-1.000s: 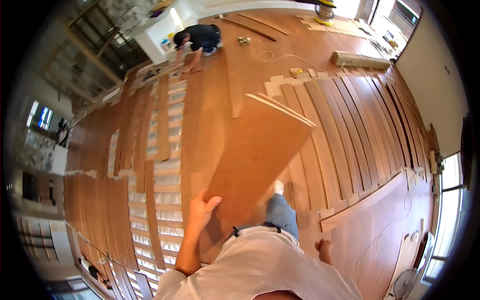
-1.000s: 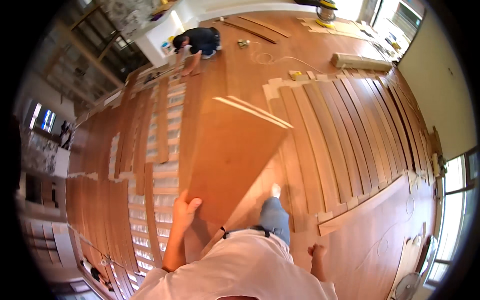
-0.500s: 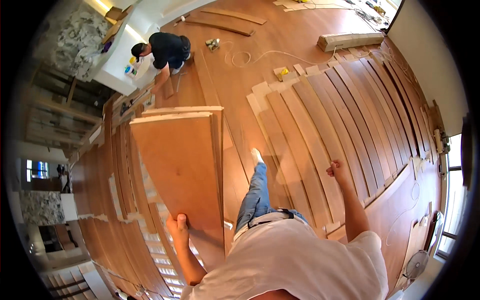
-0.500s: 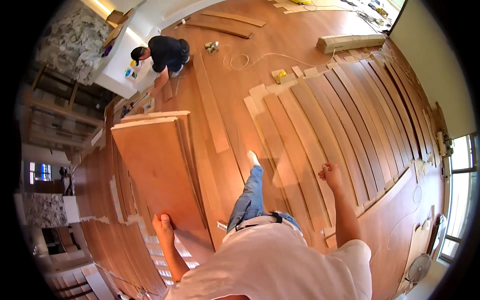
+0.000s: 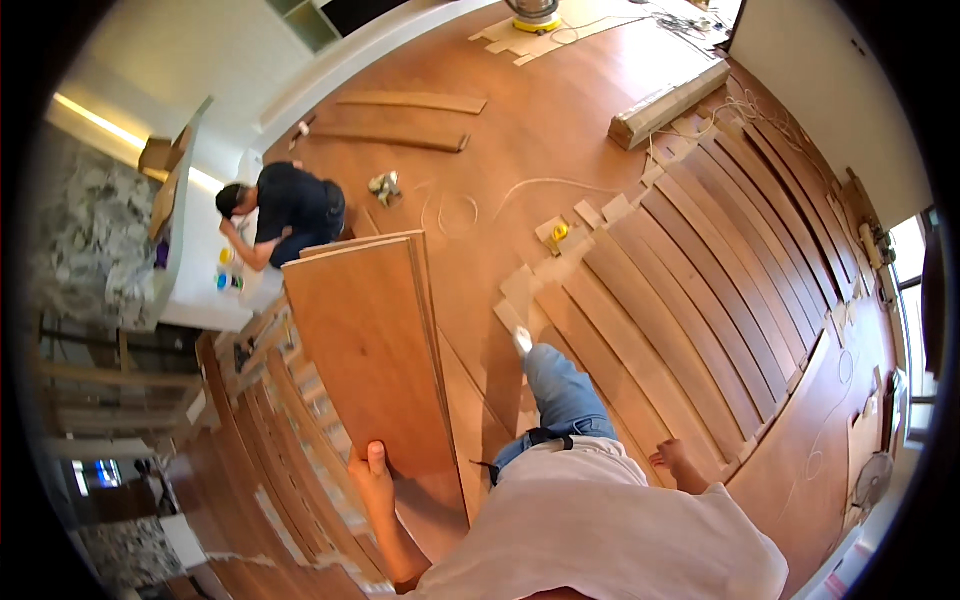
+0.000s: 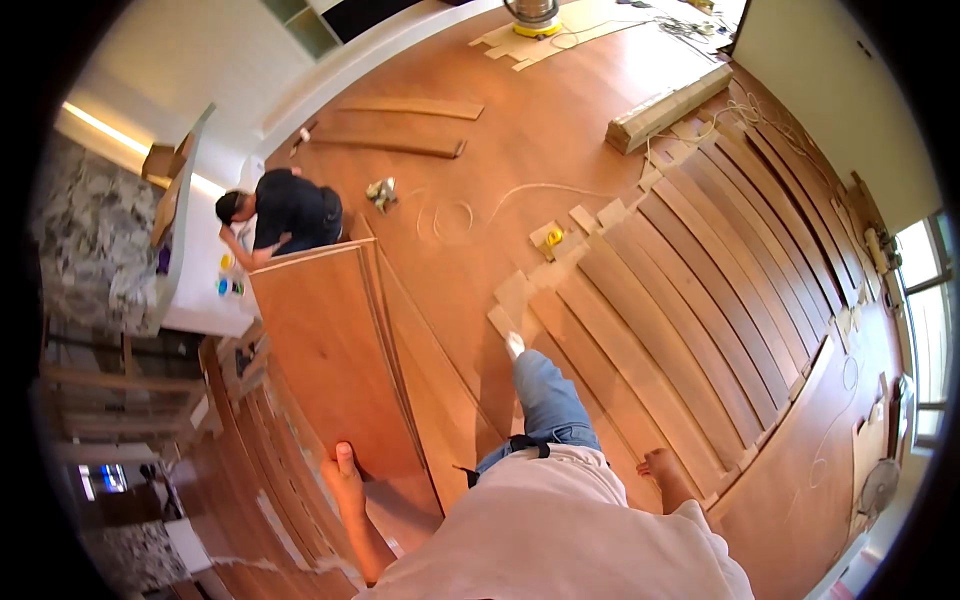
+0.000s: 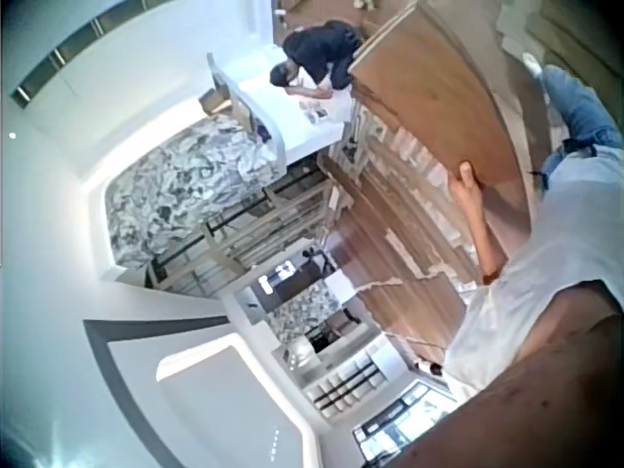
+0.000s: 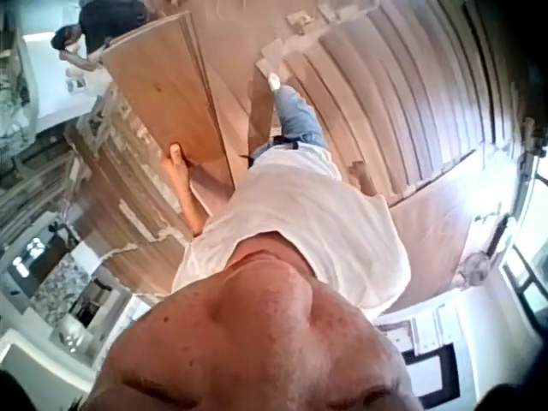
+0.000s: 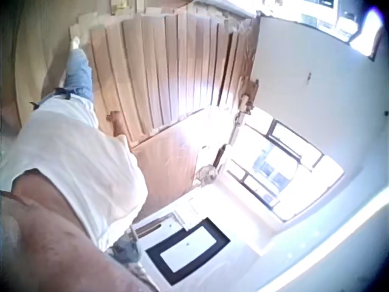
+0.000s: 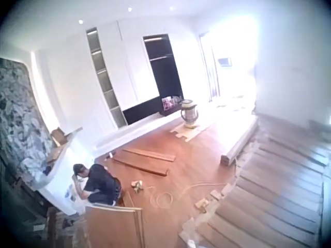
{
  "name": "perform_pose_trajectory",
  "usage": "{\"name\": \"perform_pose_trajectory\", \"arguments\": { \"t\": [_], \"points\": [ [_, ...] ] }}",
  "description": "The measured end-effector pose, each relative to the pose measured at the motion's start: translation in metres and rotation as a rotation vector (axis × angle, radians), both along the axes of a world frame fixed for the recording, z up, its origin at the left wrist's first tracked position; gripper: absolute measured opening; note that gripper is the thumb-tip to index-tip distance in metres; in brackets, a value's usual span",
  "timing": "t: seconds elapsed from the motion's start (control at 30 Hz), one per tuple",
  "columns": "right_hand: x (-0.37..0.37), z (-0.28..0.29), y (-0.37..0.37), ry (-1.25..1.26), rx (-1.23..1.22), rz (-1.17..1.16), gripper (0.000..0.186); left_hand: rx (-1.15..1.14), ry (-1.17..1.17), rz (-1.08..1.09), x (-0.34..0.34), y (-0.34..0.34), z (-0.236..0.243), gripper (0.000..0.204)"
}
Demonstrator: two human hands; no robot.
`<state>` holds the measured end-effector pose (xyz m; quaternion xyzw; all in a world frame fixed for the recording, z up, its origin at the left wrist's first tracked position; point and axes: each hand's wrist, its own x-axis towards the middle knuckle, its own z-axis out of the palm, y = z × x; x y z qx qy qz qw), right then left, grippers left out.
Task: The person measures, marks with a pencil, cuts with a table saw, and installs wooden floorboards on a subfloor using glue, a hammer, and a pneumatic nail gun.
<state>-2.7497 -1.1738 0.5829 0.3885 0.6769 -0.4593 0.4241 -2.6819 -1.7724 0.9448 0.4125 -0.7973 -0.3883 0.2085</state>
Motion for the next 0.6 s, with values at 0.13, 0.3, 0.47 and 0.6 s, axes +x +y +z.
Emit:
{"name": "perform_pose_trajectory", "arguments": {
  "t": [0.13, 0.3, 0.47, 0.6],
  "points": [
    [-0.087, -0.03, -0.083, -0.027, 0.01, -0.029, 0.025, 0.05, -0.13, -0.056, -0.123, -0.074, -0.015, 0.068],
    [-0.291, -0.037, -0.208, 0.089, -0.065, -0.063, 0.027, -0.087, -0.061, -0.131, -0.282, -0.162, -0.036, 0.064],
    [-0.487, 0.069, -0.332, 0.364, -0.192, -0.05, 0.032, -0.111, -0.307, -0.086, -0.423, -0.227, -0.004, 0.071],
    [-0.629, 0.14, -0.38, 0.57, -0.238, 0.03, 0.032, -0.084, -0.247, -0.216, -0.553, -0.265, 0.002, 0.071]
  ]
}}
